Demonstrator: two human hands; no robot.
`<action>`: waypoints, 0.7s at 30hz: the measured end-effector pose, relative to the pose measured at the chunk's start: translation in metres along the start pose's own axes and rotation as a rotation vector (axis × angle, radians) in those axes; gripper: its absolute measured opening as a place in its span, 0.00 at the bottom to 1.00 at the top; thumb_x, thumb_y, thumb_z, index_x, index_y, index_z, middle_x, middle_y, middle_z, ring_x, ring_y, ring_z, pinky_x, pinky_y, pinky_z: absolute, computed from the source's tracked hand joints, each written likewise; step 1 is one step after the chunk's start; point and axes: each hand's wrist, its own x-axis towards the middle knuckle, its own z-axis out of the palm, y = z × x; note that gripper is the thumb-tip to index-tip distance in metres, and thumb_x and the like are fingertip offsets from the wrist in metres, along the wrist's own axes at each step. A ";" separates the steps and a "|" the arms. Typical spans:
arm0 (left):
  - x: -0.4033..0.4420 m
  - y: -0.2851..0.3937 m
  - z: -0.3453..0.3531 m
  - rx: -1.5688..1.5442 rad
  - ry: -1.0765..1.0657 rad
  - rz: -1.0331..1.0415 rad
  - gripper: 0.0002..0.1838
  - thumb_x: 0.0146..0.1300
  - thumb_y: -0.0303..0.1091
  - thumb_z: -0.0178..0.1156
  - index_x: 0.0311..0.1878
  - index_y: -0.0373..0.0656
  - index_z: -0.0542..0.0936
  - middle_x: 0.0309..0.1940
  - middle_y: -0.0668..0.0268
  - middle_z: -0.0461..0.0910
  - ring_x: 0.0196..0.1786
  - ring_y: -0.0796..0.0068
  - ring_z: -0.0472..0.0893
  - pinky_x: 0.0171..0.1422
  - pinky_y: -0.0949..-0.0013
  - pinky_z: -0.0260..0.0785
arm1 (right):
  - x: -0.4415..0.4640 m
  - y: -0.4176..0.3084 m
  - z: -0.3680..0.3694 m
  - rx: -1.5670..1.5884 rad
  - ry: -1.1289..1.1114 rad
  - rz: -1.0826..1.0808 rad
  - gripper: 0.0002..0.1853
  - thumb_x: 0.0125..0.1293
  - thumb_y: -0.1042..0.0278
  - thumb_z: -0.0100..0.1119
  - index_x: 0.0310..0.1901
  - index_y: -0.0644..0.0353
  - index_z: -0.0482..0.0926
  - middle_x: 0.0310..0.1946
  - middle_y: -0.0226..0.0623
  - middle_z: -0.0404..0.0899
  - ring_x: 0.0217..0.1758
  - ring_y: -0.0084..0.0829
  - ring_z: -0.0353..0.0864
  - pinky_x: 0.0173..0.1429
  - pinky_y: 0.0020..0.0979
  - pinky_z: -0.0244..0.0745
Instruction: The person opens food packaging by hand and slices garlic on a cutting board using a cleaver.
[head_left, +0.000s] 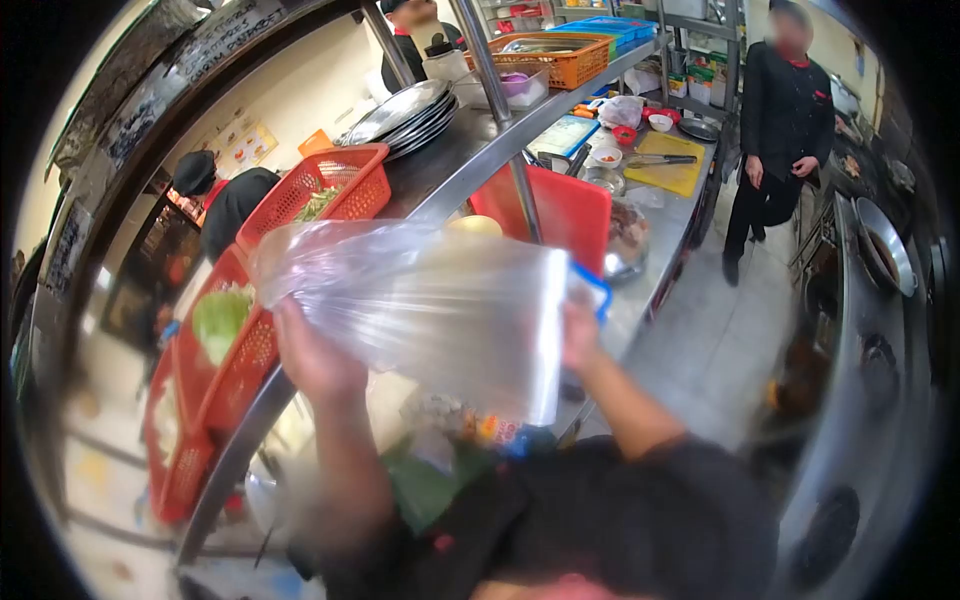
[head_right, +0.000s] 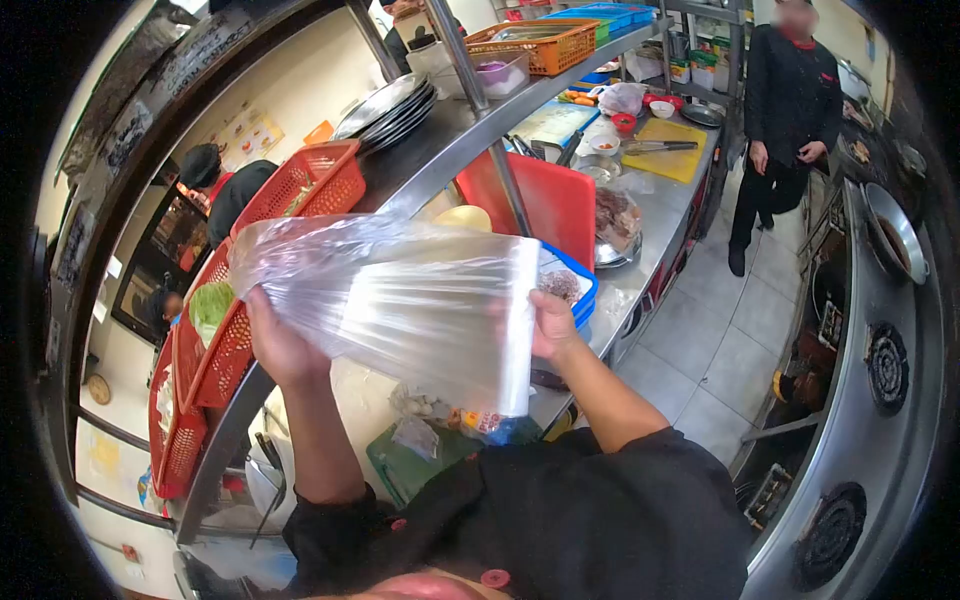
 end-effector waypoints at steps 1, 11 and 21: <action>0.002 0.003 -0.009 -0.001 0.008 0.002 0.22 0.78 0.38 0.38 0.67 0.34 0.66 0.63 0.52 0.72 0.63 0.57 0.73 0.71 0.56 0.62 | -0.003 -0.002 -0.001 -0.084 0.056 -0.027 0.32 0.56 0.57 0.68 0.60 0.65 0.74 0.49 0.46 0.82 0.50 0.43 0.83 0.58 0.45 0.79; 0.007 0.017 -0.081 -0.613 -0.328 -0.117 0.17 0.78 0.41 0.38 0.44 0.43 0.75 0.27 0.68 0.74 0.29 0.74 0.73 0.42 0.66 0.70 | -0.003 -0.012 0.029 -0.261 0.055 0.057 0.23 0.62 0.69 0.61 0.59 0.62 0.72 0.43 0.40 0.82 0.43 0.34 0.84 0.48 0.38 0.82; 0.005 0.039 -0.128 -0.499 -0.484 -0.132 0.23 0.74 0.41 0.44 0.65 0.36 0.67 0.19 0.76 0.61 0.21 0.81 0.63 0.23 0.71 0.57 | 0.017 -0.013 0.070 -0.839 0.408 -0.078 0.23 0.58 0.75 0.62 0.56 0.60 0.72 0.36 0.34 0.79 0.32 0.28 0.80 0.36 0.31 0.77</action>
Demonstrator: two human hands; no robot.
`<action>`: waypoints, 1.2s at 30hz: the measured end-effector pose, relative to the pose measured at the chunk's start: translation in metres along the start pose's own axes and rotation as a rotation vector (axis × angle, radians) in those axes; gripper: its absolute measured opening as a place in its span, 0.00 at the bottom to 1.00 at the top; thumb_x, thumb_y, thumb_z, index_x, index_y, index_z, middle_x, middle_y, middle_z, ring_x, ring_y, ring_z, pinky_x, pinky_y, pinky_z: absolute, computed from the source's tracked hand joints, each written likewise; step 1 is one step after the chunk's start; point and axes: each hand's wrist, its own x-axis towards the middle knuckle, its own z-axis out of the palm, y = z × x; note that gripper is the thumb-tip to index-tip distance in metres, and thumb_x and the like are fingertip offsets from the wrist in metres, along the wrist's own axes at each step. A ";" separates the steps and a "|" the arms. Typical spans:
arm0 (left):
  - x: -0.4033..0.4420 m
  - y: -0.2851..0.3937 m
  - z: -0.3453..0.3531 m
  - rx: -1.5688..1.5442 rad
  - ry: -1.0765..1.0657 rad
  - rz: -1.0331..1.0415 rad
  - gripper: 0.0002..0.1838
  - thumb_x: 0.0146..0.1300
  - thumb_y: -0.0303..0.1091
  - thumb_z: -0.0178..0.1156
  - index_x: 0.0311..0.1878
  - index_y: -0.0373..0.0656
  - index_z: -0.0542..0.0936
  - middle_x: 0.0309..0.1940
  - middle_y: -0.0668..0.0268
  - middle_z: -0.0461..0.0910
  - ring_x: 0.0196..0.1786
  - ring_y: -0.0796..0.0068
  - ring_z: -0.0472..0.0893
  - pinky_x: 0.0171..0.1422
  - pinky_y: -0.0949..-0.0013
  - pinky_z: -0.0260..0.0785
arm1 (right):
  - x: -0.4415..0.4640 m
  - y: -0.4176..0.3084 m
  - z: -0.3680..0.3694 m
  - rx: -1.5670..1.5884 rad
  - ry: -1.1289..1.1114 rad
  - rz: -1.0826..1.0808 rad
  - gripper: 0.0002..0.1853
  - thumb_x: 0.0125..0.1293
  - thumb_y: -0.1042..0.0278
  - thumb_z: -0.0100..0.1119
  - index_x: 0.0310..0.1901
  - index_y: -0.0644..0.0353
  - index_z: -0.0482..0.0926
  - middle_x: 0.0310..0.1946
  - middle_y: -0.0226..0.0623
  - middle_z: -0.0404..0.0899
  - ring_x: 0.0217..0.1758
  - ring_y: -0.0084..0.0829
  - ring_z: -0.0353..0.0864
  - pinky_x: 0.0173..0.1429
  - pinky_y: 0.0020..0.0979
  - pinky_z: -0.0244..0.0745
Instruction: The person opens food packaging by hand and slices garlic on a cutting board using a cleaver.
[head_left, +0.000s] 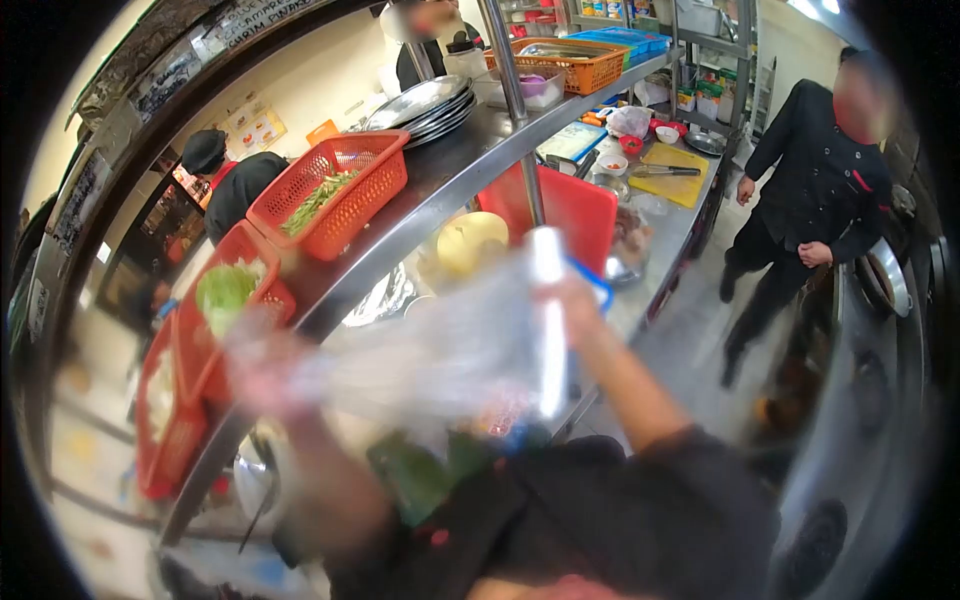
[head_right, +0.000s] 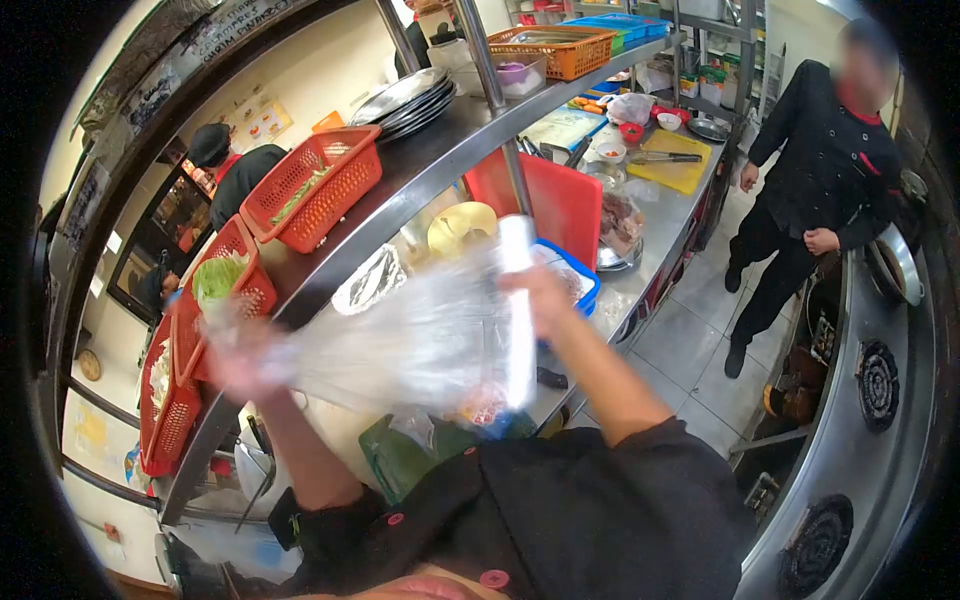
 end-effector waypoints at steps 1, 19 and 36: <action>-0.011 0.071 -0.004 -0.105 0.019 0.033 0.23 0.74 0.40 0.42 0.64 0.33 0.68 0.19 0.75 0.58 0.21 0.81 0.61 0.22 0.69 0.56 | 0.008 -0.004 -0.043 0.085 0.054 -0.038 0.23 0.57 0.75 0.61 0.56 0.60 0.73 0.36 0.34 0.79 0.33 0.27 0.80 0.38 0.32 0.77; -0.023 -0.086 0.118 1.819 -0.060 -0.144 0.33 0.56 0.38 0.66 0.66 0.43 0.71 0.47 0.49 0.82 0.44 0.47 0.83 0.49 0.52 0.75 | -0.066 -0.106 0.179 -0.029 -0.662 -0.381 0.34 0.59 0.65 0.74 0.63 0.60 0.66 0.50 0.31 0.77 0.57 0.23 0.74 0.59 0.31 0.72; -0.072 0.045 0.105 1.746 0.323 0.337 0.55 0.49 0.48 0.76 0.75 0.36 0.57 0.57 0.50 0.75 0.62 0.57 0.74 0.69 0.57 0.62 | -0.077 -0.280 0.261 -0.607 -0.480 -1.705 0.14 0.60 0.71 0.62 0.48 0.64 0.80 0.37 0.39 0.84 0.40 0.27 0.84 0.44 0.30 0.78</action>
